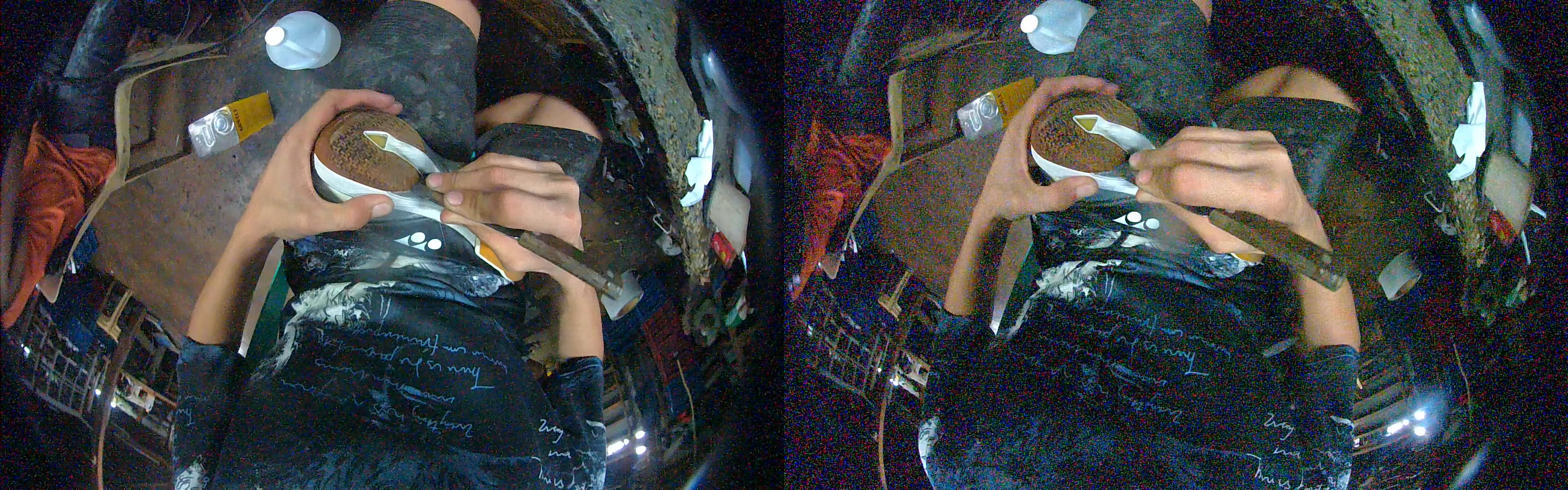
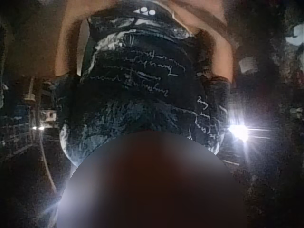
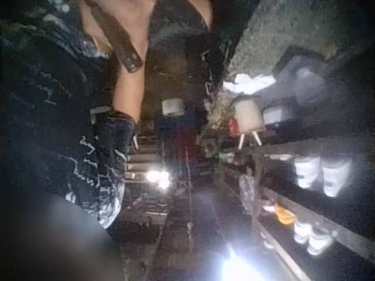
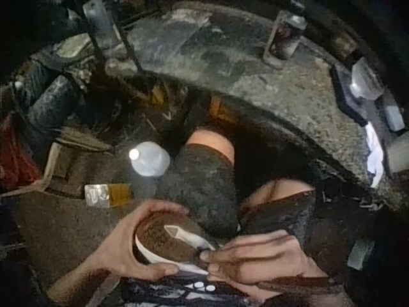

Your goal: The person applies glue to the sole of a black and white sneaker using a brush, then presses the sole to the upper. They repeat the process on the other shoe, applying glue and pressing the parts together.

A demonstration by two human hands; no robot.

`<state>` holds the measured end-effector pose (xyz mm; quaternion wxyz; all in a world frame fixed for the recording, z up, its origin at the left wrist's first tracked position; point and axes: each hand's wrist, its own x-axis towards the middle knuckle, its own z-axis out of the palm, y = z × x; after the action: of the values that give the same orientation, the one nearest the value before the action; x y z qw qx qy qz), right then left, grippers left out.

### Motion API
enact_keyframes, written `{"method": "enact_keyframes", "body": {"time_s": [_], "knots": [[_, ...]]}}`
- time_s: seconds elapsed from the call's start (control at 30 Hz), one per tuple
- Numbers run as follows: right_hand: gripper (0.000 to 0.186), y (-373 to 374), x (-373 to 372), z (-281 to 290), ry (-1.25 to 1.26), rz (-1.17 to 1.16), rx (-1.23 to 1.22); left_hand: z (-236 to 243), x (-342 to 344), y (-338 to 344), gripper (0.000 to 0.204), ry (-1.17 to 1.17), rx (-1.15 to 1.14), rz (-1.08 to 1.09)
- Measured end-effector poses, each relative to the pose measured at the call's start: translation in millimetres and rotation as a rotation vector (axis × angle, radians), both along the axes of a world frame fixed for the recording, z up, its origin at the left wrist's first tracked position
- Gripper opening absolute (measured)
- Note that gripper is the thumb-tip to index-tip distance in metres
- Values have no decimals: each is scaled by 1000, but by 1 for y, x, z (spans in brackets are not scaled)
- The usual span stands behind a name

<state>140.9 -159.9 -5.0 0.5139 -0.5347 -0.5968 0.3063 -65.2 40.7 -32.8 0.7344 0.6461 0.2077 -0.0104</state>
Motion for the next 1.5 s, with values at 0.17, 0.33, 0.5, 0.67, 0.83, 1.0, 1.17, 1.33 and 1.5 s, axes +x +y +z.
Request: {"method": "enact_keyframes", "body": {"time_s": [0.17, 0.33, 0.5, 0.67, 0.83, 1.0, 1.17, 1.33, 1.5], "knots": [[25, 5, 13, -5, 59, 124, -2, -4, 0, -2, 94, -71, 22, -30], [24, 0, 14, -10, 140, 124, 17, -9, -1, -2, 96, -103, 5, -50], [27, -12, 7, -10, 68, 88, 23, -16, -2, -2, 98, -164, 12, -62], [29, -16, 5, -10, 58, 74, -1, -19, -3, -3, 99, -177, -11, -73], [27, -14, 4, -10, 60, 77, 4, -20, -5, -2, 105, -164, -22, -92], [23, -14, 1, -9, 42, 84, -21, -24, -8, -1, 114, -146, -55, -109], [21, -14, -9, -9, 13, 60, -21, -25, -11, 1, 104, -173, -44, -114], [21, -20, -18, -10, -54, 42, -44, -21, -13, 0, 104, -167, -54, -89], [25, -34, 7, 1, 194, -118, -25, -7, -8, -8, 115, -181, -115, -4]]}}
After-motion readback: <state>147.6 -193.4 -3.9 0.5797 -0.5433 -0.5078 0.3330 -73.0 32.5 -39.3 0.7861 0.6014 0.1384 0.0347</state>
